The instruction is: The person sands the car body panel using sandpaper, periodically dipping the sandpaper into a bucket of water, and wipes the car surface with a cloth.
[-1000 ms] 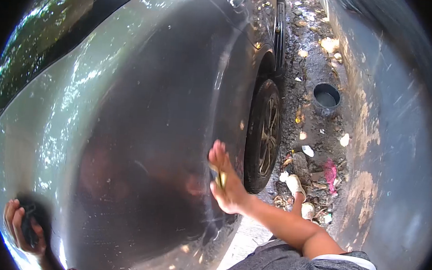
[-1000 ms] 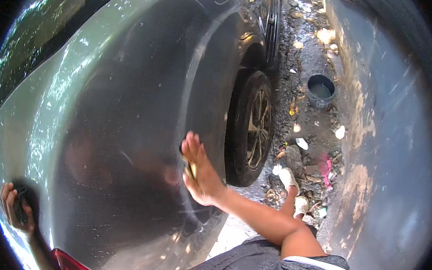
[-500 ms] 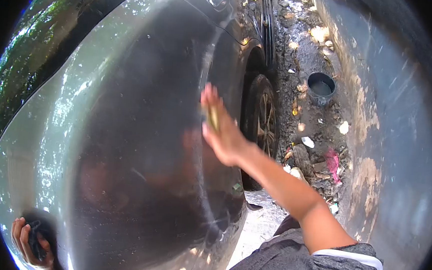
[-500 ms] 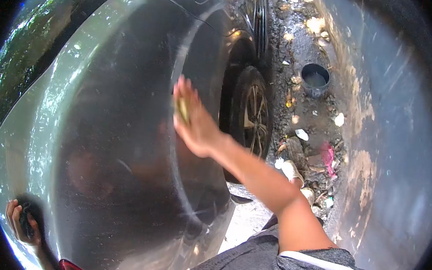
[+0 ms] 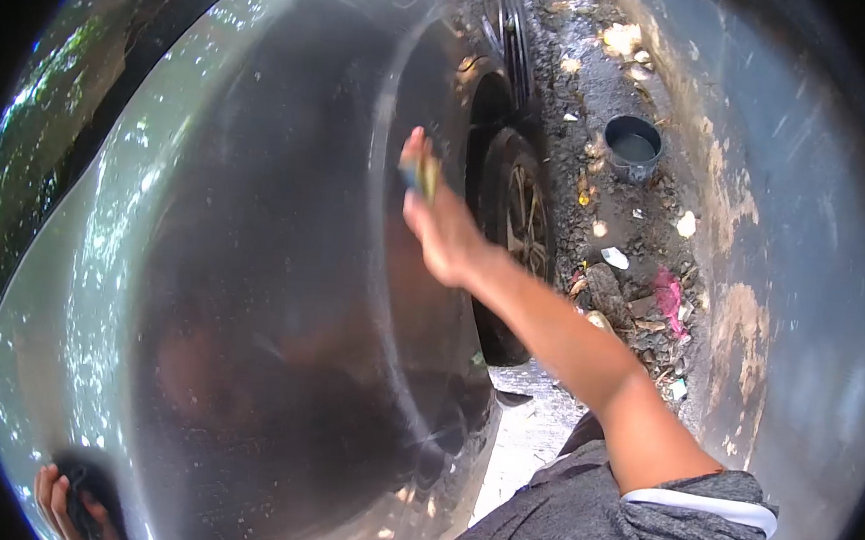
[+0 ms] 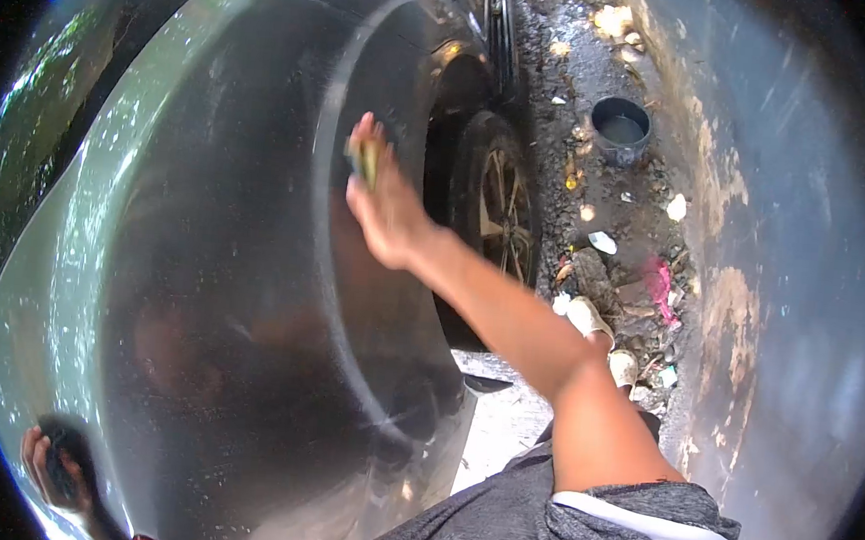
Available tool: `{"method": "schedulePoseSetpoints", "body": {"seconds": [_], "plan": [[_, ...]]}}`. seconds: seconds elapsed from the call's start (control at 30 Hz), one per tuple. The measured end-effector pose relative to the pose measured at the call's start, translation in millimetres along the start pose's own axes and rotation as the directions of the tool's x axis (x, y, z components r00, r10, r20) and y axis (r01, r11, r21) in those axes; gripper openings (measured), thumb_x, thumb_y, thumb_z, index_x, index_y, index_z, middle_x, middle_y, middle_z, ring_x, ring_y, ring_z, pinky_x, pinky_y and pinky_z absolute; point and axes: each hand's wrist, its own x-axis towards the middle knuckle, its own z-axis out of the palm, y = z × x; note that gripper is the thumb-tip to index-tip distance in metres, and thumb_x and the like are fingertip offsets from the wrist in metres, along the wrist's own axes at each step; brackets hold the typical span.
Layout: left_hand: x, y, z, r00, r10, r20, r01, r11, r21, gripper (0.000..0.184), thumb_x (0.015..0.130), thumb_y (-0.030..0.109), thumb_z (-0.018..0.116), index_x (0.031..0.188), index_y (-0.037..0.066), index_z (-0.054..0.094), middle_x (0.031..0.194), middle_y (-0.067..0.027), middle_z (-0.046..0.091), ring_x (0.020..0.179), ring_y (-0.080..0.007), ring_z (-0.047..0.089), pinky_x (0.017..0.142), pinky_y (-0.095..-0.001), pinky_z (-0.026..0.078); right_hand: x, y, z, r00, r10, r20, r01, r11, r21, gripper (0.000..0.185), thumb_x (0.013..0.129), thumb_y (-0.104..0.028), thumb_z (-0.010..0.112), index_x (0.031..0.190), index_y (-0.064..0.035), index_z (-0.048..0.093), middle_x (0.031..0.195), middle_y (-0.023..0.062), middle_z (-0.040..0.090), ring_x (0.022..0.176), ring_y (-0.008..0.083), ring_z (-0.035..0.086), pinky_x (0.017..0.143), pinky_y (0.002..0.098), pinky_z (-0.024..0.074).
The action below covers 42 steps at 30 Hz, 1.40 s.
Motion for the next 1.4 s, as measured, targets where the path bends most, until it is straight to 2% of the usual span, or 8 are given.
{"method": "schedulePoseSetpoints", "body": {"seconds": [0.17, 0.33, 0.53, 0.63, 0.67, 0.87, 1.0, 1.4], "plan": [[6, 6, -3, 1.0, 0.003, 0.017, -0.003, 1.0, 0.012, 0.03, 0.093, 0.017, 0.055, 0.113, -0.005, 0.06, 0.123, -0.0239, 0.06, 0.117, -0.0409, 0.057, 0.102, -0.0528, 0.046, -104, 8, 41, 0.968, -0.218, 0.125, 0.219, 0.976, 0.007, 0.073, 0.104, -0.04, 0.035, 0.158, -0.01, -0.005, 0.165, 0.0082, -0.011, 0.151, 0.0232, -0.013, 0.121, 0.0373, -0.0094], [8, 9, -2, 0.999, -0.015, 0.035, 0.014, 1.0, 0.02, 0.03, 0.094, 0.018, 0.054, 0.113, -0.005, 0.059, 0.124, -0.0239, 0.06, 0.118, -0.0407, 0.057, 0.103, -0.0525, 0.046, 7, -1, -27, 0.842, 0.46, 0.282, -0.529, 0.807, 0.264, 0.068, 0.1, -0.027, 0.033, 0.157, -0.0052, 0.0, 0.163, 0.021, -0.002, 0.152, 0.0267, -0.003, 0.123, 0.0342, 0.002], [6, 4, -6, 0.999, -0.014, 0.048, 0.012, 0.999, 0.045, 0.031, 0.095, 0.018, 0.054, 0.114, -0.005, 0.059, 0.125, -0.0238, 0.059, 0.118, -0.0405, 0.056, 0.103, -0.0522, 0.045, -107, 9, 33, 0.978, -0.159, 0.138, 0.128, 0.969, 0.213, 0.074, 0.101, -0.03, 0.041, 0.158, -0.0154, -0.004, 0.165, 0.0046, -0.014, 0.15, 0.0209, -0.018, 0.12, 0.0422, -0.0122], [7, 11, -6, 0.998, -0.03, 0.059, 0.027, 0.999, 0.046, 0.031, 0.095, 0.019, 0.054, 0.115, -0.005, 0.059, 0.125, -0.0238, 0.059, 0.119, -0.0404, 0.056, 0.104, -0.052, 0.045, -41, 24, 1, 0.93, 0.321, 0.177, -0.361, 0.712, 0.603, 0.073, 0.1, -0.037, 0.039, 0.158, -0.0102, 0.002, 0.167, 0.0013, 0.0, 0.151, 0.0138, 0.001, 0.12, 0.0336, 0.0119], [5, 19, -8, 0.997, -0.042, 0.067, 0.04, 0.998, 0.043, 0.031, 0.095, 0.019, 0.054, 0.115, -0.005, 0.059, 0.125, -0.0238, 0.059, 0.119, -0.0404, 0.056, 0.104, -0.052, 0.045, -17, 39, -31, 0.828, 0.456, 0.325, -0.553, 0.758, 0.346, 0.077, 0.099, -0.039, 0.041, 0.158, -0.0096, 0.001, 0.166, 0.0014, 0.001, 0.15, 0.0133, 0.008, 0.117, 0.0324, 0.0157], [1, 1, -9, 0.997, 0.016, 0.08, -0.018, 0.999, 0.028, 0.033, 0.096, 0.019, 0.054, 0.119, -0.004, 0.058, 0.128, -0.0224, 0.058, 0.122, -0.0397, 0.055, 0.105, -0.0508, 0.044, -138, 15, 36, 0.982, -0.033, 0.187, 0.005, 0.989, 0.147, 0.09, 0.096, -0.065, 0.036, 0.157, -0.0153, -0.007, 0.164, 0.0064, -0.015, 0.149, 0.021, -0.02, 0.12, 0.0401, -0.0125], [3, -2, -3, 0.998, 0.029, 0.058, -0.027, 0.999, -0.038, 0.033, 0.097, 0.02, 0.054, 0.12, -0.004, 0.058, 0.128, -0.0224, 0.058, 0.121, -0.0395, 0.055, 0.105, -0.0507, 0.044, -52, 43, 11, 0.985, 0.166, 0.036, -0.167, 0.908, 0.384, 0.079, 0.101, -0.045, 0.039, 0.157, -0.0093, -0.003, 0.165, 0.0139, -0.007, 0.151, 0.0215, -0.012, 0.122, 0.0345, -0.0031], [31, 26, -5, 0.997, 0.001, 0.074, -0.005, 0.998, 0.06, 0.037, 0.09, 0.03, 0.063, 0.108, -0.003, 0.063, 0.113, -0.0218, 0.063, 0.108, -0.0394, 0.061, 0.096, -0.0519, 0.046, -82, -3, 31, 0.994, -0.105, 0.045, 0.11, 0.983, -0.149, 0.069, 0.106, -0.039, 0.027, 0.157, -0.0075, -0.005, 0.163, 0.0164, -0.013, 0.151, 0.0291, -0.01, 0.122, 0.0429, -0.0012]]}}
